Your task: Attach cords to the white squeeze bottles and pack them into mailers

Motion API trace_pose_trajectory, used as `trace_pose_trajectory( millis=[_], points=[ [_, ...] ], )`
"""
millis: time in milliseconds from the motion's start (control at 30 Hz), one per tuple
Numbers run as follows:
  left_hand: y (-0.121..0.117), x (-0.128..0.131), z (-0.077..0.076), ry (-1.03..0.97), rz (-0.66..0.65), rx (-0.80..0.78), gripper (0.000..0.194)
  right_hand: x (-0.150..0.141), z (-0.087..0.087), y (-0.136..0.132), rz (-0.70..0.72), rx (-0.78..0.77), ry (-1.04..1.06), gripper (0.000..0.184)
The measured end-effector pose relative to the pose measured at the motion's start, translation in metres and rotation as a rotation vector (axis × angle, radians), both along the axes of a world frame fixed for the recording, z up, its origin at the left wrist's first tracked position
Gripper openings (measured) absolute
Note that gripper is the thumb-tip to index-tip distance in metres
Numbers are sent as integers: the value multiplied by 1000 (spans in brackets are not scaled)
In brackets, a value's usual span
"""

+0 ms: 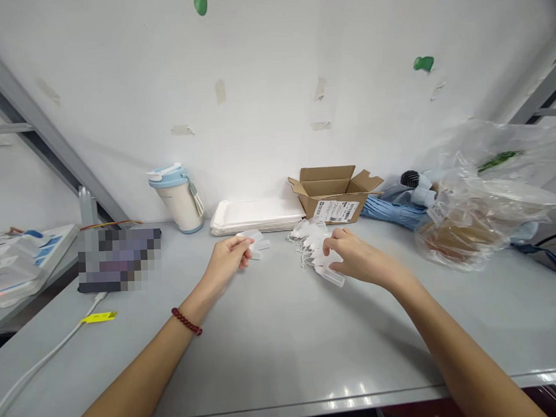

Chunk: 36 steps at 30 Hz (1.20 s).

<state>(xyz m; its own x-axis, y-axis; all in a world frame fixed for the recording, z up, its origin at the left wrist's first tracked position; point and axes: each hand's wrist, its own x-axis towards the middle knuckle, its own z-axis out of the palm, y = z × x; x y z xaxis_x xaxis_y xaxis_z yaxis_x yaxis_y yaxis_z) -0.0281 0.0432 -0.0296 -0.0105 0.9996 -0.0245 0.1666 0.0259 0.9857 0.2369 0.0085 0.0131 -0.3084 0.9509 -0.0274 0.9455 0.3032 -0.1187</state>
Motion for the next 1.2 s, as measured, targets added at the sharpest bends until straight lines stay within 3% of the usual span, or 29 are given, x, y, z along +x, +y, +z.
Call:
trace_pose_trajectory(
  millis=[333,500,633,933,1200],
  points=[
    [-1,-1,0,-10,11,-8,29,-11,4,-1,-49,-15,-122,17],
    [-3,1,-1,-3,-11,-14,29,-1,-1,3,7,42,127,13],
    [-6,6,0,33,-137,-44,30,-7,-5,3,78,63,331,10],
    [-17,16,0,117,-437,-65,33,-34,-27,0,290,315,295,12],
    [-16,15,0,137,-416,-78,30,-33,-39,7,308,499,333,16]
  ],
)
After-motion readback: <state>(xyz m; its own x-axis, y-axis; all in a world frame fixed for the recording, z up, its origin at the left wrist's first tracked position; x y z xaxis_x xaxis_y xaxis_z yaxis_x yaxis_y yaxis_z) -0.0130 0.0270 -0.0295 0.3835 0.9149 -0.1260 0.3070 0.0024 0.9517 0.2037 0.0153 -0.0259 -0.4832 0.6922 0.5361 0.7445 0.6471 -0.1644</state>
